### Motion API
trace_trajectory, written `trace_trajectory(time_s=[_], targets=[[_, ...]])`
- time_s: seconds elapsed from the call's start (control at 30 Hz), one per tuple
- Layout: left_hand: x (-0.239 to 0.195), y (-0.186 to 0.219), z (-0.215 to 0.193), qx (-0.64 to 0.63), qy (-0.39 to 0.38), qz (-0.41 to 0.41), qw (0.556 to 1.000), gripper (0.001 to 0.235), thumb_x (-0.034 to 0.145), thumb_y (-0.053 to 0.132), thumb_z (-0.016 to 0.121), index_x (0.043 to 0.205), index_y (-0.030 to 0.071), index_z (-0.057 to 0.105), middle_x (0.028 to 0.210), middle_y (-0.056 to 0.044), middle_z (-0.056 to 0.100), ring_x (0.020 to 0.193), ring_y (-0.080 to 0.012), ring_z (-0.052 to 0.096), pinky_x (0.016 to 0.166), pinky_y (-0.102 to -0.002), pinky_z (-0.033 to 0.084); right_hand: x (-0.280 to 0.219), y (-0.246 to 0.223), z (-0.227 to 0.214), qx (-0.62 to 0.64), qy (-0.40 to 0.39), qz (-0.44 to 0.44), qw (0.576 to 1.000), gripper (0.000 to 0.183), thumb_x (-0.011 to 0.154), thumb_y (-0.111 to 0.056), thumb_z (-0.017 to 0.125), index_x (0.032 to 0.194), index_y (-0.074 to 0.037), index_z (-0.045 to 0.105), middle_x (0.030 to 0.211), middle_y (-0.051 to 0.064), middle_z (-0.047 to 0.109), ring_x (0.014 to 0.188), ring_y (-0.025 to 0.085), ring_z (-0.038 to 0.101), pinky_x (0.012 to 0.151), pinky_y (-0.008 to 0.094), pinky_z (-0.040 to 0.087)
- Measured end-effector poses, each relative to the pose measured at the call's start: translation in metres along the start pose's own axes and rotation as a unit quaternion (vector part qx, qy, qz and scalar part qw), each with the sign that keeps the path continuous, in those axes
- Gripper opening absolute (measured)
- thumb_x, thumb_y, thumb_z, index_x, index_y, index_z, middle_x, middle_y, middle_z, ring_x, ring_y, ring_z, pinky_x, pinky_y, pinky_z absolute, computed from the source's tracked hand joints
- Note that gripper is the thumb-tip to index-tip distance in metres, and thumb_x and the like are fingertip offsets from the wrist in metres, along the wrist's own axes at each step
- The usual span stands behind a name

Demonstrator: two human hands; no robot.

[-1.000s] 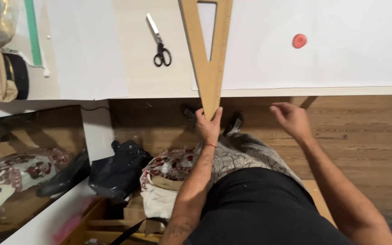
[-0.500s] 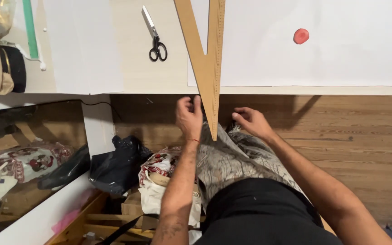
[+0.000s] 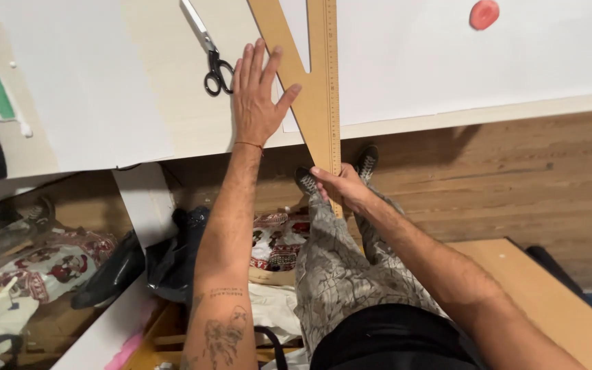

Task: Cutting a large sheet of white material with scissors and marking it using a triangle ruler and chalk.

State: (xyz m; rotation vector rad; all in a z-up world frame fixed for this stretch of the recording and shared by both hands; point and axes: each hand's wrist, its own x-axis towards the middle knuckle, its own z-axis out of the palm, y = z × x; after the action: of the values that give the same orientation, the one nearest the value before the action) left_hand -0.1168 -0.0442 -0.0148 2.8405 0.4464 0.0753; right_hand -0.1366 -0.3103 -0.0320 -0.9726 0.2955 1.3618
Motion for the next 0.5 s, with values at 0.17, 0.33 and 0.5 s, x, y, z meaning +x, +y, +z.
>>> trace_trajectory(time_s=[0.17,0.33,0.5], targets=[[-0.005,-0.004,0.009,-0.038,0.042,0.002,0.998,0.064,0.114,0.058,0.054,0.165,0.025,0.033,0.173,-0.010,0.022,0.163,-0.0278,0.022,0.136,-0.049,0.025,0.003,-0.011,0.014,-0.076,0.079,0.023,0.994,0.024,0.095,-0.024,0.077,0.085,-0.007,0.063,0.057,-0.002,0.056,0.042,0.009,0.048,0.037,0.022,0.041],[-0.002,-0.004,0.014,-0.045,0.089,-0.003,0.995,0.057,0.115,0.055,0.054,0.163,0.028,0.039,0.171,-0.006,0.029,0.160,-0.0267,0.030,0.130,-0.046,0.042,0.006,-0.024,0.017,-0.074,0.087,0.047,0.992,0.023,0.096,-0.025,0.077,0.083,-0.008,0.068,0.057,-0.002,0.060,0.041,0.007,0.049,0.037,0.021,0.040],[0.001,-0.001,0.012,-0.010,0.057,-0.050,0.997,0.056,0.115,0.062,0.043,0.165,0.036,0.034,0.171,0.000,0.029,0.158,-0.0268,0.039,0.122,-0.054,0.043,0.005,-0.038,0.031,-0.098,0.129,0.080,0.984,0.027,0.094,-0.026,0.080,0.078,-0.006,0.074,0.056,-0.001,0.063,0.039,0.005,0.048,0.038,0.018,0.039]])
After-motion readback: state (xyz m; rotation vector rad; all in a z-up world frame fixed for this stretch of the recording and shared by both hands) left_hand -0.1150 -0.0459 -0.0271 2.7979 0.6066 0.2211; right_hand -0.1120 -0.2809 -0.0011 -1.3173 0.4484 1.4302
